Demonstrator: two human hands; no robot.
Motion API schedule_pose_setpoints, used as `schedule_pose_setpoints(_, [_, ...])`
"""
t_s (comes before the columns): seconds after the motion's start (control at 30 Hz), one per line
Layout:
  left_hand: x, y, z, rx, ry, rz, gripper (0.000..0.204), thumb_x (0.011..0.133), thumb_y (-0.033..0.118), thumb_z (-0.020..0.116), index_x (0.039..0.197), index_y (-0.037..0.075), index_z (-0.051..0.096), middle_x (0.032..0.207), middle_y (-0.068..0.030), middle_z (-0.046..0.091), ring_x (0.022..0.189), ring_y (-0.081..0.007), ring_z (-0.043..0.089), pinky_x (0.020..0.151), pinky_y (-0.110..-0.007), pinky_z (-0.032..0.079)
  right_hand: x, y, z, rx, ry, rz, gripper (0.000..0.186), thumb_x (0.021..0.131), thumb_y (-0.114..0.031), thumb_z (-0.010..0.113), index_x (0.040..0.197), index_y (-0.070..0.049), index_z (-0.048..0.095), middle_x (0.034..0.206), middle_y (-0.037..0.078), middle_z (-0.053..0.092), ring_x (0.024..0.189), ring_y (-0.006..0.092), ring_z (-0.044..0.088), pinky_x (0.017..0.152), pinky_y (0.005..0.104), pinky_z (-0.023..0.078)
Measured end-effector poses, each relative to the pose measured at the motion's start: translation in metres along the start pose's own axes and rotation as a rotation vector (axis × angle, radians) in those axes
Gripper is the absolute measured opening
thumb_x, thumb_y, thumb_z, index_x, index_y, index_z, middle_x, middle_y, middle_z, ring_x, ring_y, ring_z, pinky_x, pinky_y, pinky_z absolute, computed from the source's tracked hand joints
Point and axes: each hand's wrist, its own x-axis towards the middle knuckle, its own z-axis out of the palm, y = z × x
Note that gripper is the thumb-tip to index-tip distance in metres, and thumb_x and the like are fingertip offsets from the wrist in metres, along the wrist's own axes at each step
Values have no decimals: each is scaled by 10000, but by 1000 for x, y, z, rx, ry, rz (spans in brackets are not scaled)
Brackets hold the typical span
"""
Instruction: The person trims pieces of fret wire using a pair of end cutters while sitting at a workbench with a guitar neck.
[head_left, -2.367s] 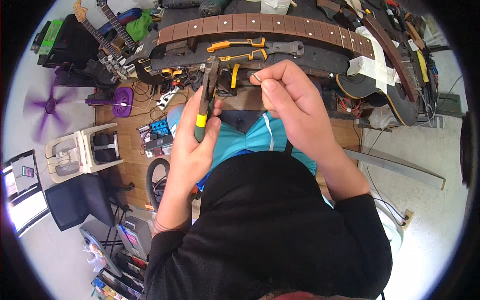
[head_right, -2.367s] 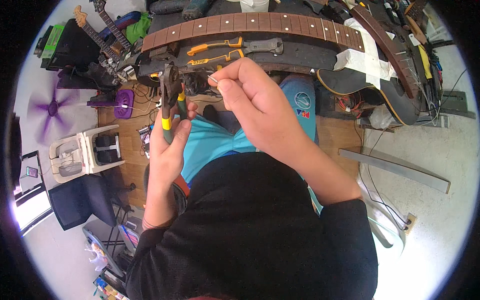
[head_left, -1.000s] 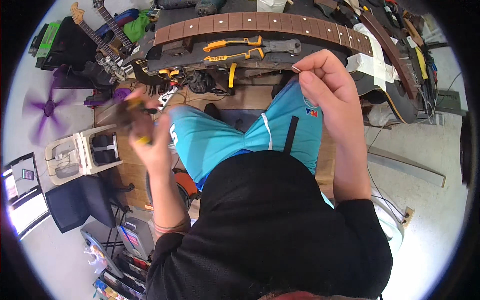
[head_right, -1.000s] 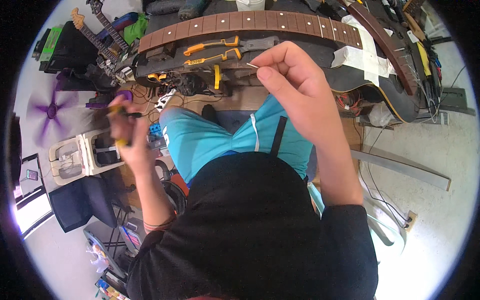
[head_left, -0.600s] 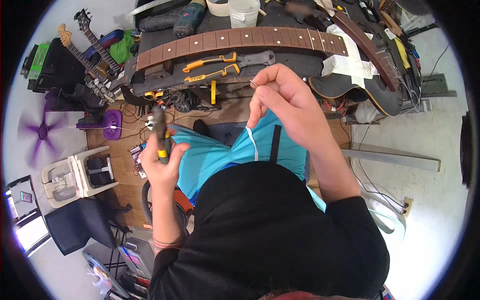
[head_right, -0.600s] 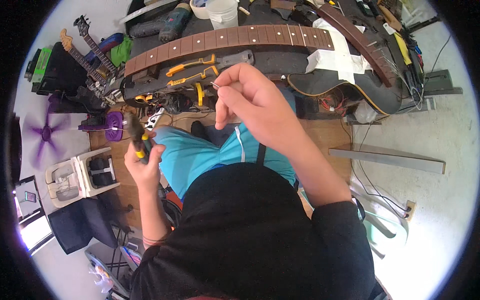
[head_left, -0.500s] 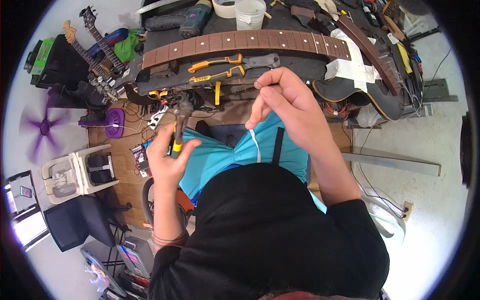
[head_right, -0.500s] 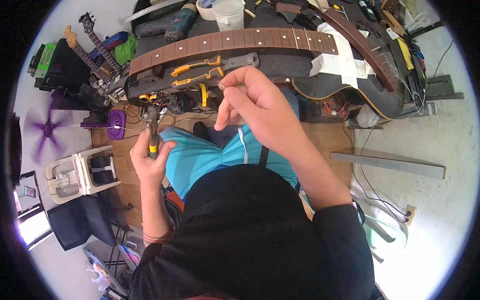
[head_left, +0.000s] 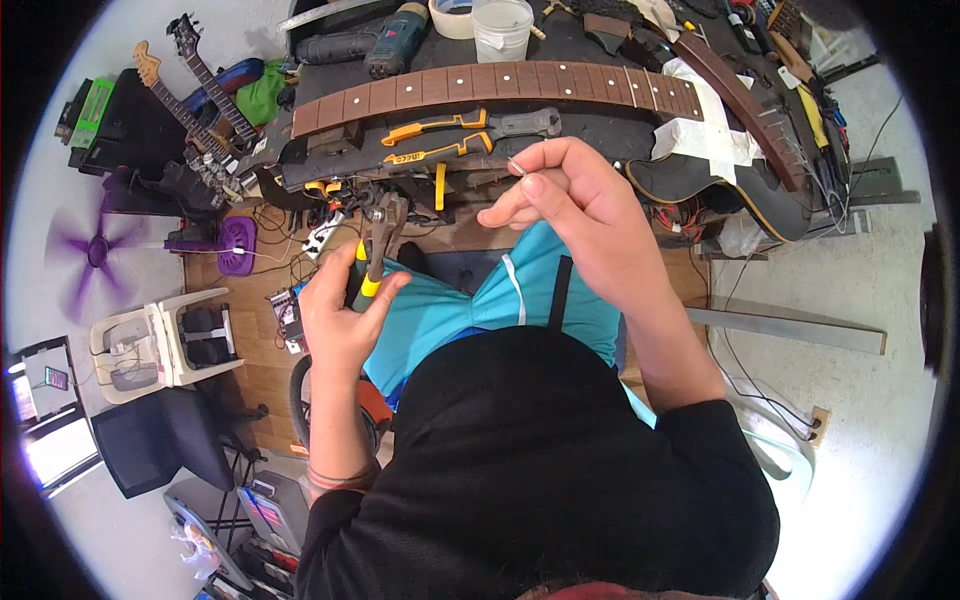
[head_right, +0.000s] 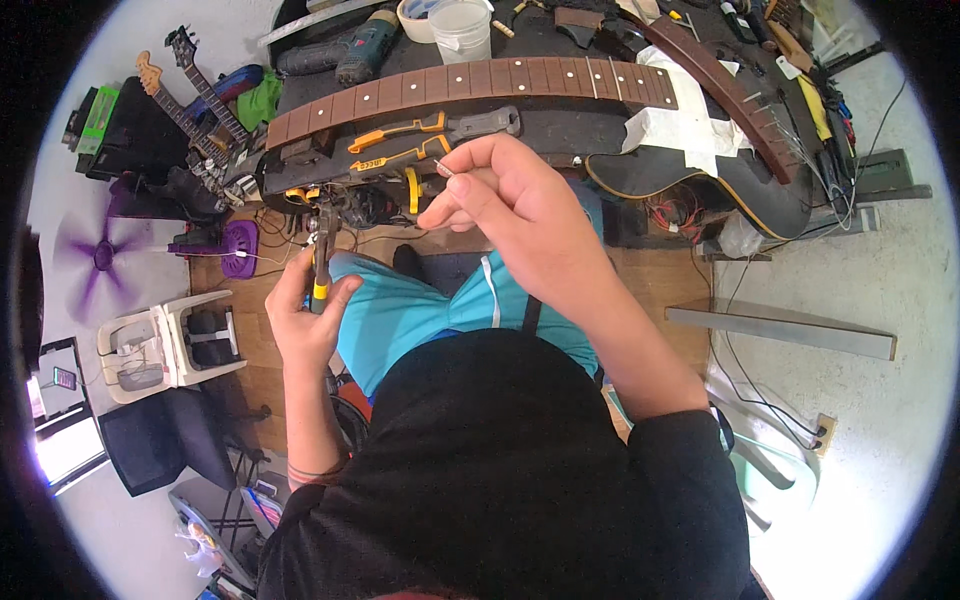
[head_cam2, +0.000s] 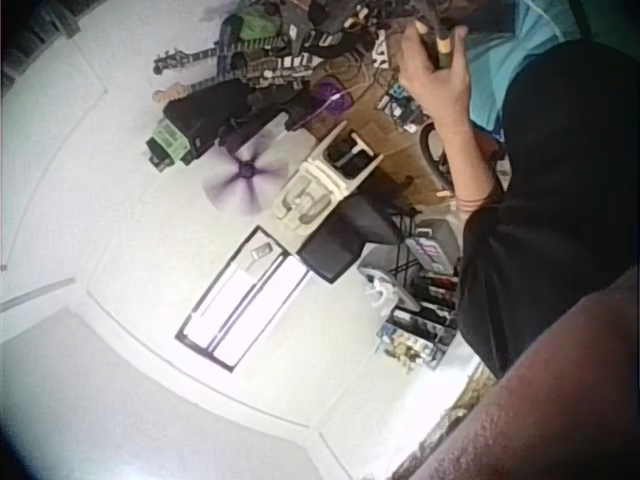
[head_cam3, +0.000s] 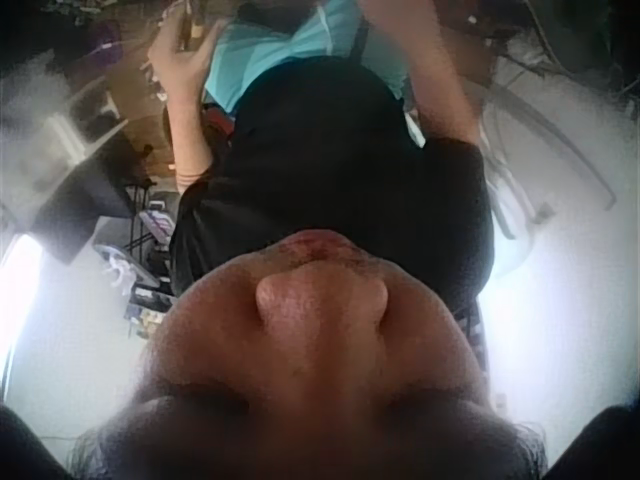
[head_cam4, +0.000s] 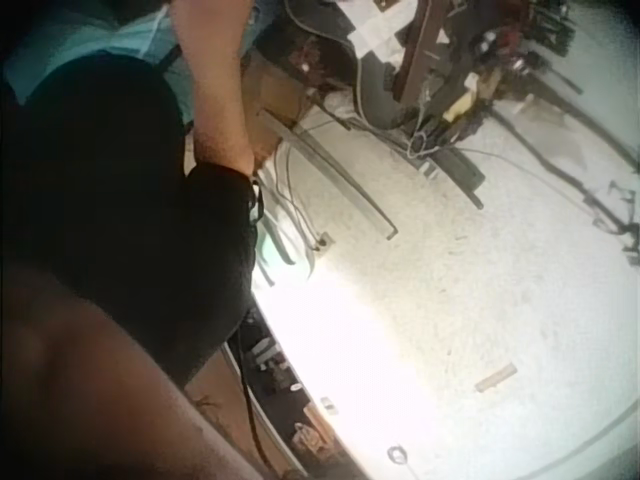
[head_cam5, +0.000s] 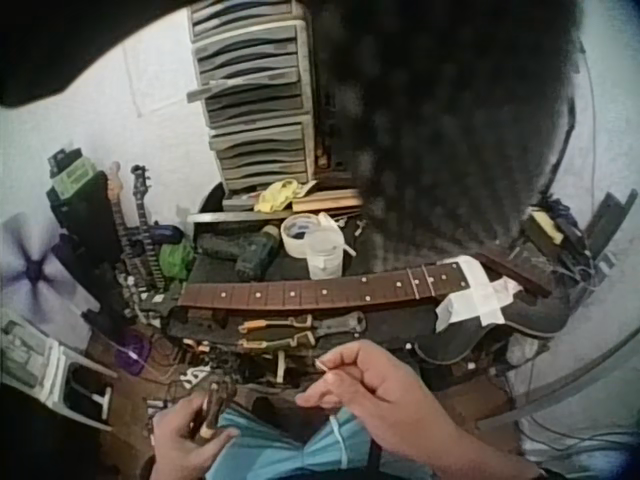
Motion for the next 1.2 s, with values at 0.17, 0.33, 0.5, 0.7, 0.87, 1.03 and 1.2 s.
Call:
schedule_pose_setpoints(0.17, [1, 6, -3, 93, 11, 9, 508, 798, 168, 975, 1207, 4, 723, 952, -127, 754, 781, -255, 711, 747, -346, 558, 1, 1, 3, 35, 20, -2, 219, 1170, -194, 555, 1287, -11, 584, 1038, 86, 822, 951, 102, 724, 886, 275, 563])
schedule_pose_setpoints(0.33, [2, 6, -5, 192, -11, -21, 482, 820, 127, 951, 1232, 16, 727, 976, -112, 754, 801, -228, 704, 760, -324, 561, 1, 2, 5, 82, 4, 30, 209, 1170, -174, 551, 1283, -1, 580, 1038, 85, 818, 953, 101, 722, 886, 270, 561])
schedule_pose_setpoints(0.5, [5, 3, -2, 232, 101, 150, 458, 769, 102, 912, 1186, 76, 723, 735, -48, 562, 610, -219, 560, 576, -383, 464, 0, 4, 7, 93, -8, 41, 213, 1171, -175, 548, 1288, 1, 578, 1041, 87, 816, 953, 106, 728, 883, 269, 561])
schedule_pose_setpoints(0.7, [5, 4, -5, 246, 80, 115, 474, 760, 80, 914, 1193, 80, 722, 733, -50, 558, 616, -216, 564, 574, -384, 458, 0, 3, 9, 90, -26, 56, 206, 1167, -161, 551, 1288, 4, 572, 1040, 94, 809, 942, 108, 729, 872, 278, 568])
schedule_pose_setpoints(0.87, [2, 2, -6, 234, 77, 99, 478, 764, 84, 919, 1200, 82, 724, 727, -53, 560, 609, -214, 563, 569, -383, 460, -2, -2, 10, 122, -72, 83, 167, 1144, -140, 594, 1247, -10, 607, 992, 63, 787, 864, 114, 721, 796, 291, 581])
schedule_pose_setpoints(1.03, [3, 8, -5, 265, 98, 102, 447, 799, 113, 925, 1198, 81, 728, 743, -57, 587, 606, -208, 575, 561, -375, 469, -3, -4, 20, -327, 24, -83, 137, 1093, -124, 656, 1176, -14, 658, 880, 43, 711, 728, 108, 647, 686, 296, 525])
schedule_pose_setpoints(1.2, [6, 11, -5, 326, 58, 113, 402, 831, 144, 918, 1183, 85, 736, 785, -56, 629, 610, -214, 594, 560, -378, 478, -4, -9, 27, -354, 59, -38, 125, 1093, -102, 633, 1177, -12, 655, 869, 60, 670, 718, 132, 613, 679, 312, 496])
